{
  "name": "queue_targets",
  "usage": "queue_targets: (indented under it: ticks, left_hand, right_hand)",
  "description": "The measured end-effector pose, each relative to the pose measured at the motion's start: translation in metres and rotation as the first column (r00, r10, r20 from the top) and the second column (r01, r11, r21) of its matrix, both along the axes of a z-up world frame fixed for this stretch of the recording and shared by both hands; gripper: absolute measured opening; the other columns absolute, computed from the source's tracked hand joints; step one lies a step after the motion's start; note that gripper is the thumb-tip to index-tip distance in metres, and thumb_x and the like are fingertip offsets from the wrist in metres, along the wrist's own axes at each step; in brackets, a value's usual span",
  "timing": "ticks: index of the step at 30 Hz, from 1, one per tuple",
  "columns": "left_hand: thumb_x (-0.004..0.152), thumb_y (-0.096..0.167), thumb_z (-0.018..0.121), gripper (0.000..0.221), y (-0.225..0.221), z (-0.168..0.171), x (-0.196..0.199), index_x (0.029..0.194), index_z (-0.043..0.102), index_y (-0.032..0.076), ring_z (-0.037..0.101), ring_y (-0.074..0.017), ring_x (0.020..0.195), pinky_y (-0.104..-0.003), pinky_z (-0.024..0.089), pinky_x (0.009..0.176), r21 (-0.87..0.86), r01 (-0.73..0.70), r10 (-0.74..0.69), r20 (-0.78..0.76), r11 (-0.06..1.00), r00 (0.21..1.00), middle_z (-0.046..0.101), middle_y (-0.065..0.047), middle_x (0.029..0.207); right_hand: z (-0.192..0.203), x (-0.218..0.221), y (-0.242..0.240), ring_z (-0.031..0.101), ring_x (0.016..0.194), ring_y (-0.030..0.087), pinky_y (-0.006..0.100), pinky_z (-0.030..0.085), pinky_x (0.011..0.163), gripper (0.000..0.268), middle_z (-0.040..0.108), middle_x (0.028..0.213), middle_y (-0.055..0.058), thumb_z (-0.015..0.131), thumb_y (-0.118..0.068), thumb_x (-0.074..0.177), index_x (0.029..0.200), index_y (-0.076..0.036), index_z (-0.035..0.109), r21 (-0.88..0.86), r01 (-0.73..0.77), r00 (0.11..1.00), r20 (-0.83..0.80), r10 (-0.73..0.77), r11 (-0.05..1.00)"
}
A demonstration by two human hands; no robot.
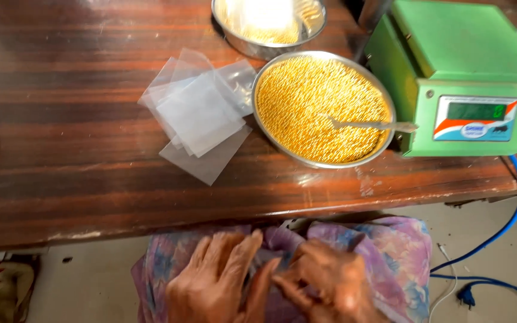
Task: The person scoops small piles of gold-colored beads from a large metal tray and places them on a green digital weighing scale. After checking the weight, the person transfers the weighed beads into a small clear plastic bag and sets the filled bag aside, repeating the process.
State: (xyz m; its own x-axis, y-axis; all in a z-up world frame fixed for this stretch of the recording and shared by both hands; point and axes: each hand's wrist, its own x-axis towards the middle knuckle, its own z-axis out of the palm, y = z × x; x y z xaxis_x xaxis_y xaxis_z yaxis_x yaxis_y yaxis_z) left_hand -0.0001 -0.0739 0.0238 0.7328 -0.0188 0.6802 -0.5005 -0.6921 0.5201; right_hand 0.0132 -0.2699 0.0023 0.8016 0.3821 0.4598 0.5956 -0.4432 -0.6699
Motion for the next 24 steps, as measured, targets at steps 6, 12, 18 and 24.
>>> queue_targets:
  ticks: [6, 12, 18, 24]
  left_hand:
    - [0.072, 0.022, 0.084, 0.025, 0.016, -0.04, -0.001, 0.094, 0.078, 0.01, 0.074, -0.0246, 0.074, -0.038, 0.059, 0.057, 0.067, 0.066, -0.051, -0.204, 0.996, 0.978, 0.075, -0.006, 0.085]
    - [0.078, 0.02, 0.081, 0.019, 0.022, -0.042, 0.0, 0.094, 0.074, 0.012, 0.076, -0.0212, 0.081, -0.035, 0.061, 0.063, 0.043, 0.085, -0.078, -0.137, 0.995, 0.988, 0.075, -0.004, 0.089]
    - [0.078, 0.007, 0.075, 0.02, 0.009, -0.019, -0.005, 0.098, 0.074, 0.008, 0.073, -0.0237, 0.074, -0.036, 0.059, 0.06, 0.06, 0.103, -0.1, -0.045, 0.993, 0.994, 0.073, -0.007, 0.086]
    - [0.08, 0.002, 0.071, 0.023, -0.007, 0.006, -0.01, 0.102, 0.066, 0.004, 0.075, -0.0298, 0.083, -0.039, 0.059, 0.061, 0.016, 0.113, -0.111, -0.085, 0.993, 0.99, 0.074, -0.013, 0.097]
  right_hand:
    - [-0.007, 0.003, 0.014, 0.065, 0.061, 0.02, 0.035, 0.051, 0.046, 0.031, 0.06, 0.068, 0.007, 0.089, -0.004, 0.064, 0.063, -0.006, 0.058, -0.129, -0.024, 0.963, 0.265, 0.058, 0.991]
    - [0.005, 0.014, -0.001, 0.07, 0.062, 0.019, 0.033, 0.053, 0.05, 0.024, 0.069, 0.07, 0.008, 0.094, -0.01, 0.071, 0.072, -0.005, 0.071, -0.035, -0.145, 0.988, 0.045, 0.147, 0.989]
    - [0.047, 0.006, -0.01, 0.075, 0.071, 0.018, 0.029, 0.059, 0.062, 0.009, 0.073, 0.08, 0.008, 0.08, 0.002, 0.084, 0.085, 0.0, 0.071, 0.096, -0.133, 0.984, -0.105, 0.143, 0.986]
    - [0.069, 0.005, -0.008, 0.076, 0.077, 0.02, 0.029, 0.059, 0.064, 0.02, 0.073, 0.086, 0.01, 0.081, 0.0, 0.074, 0.093, 0.0, 0.072, -0.093, -0.015, 0.993, 0.112, 0.026, 0.996]
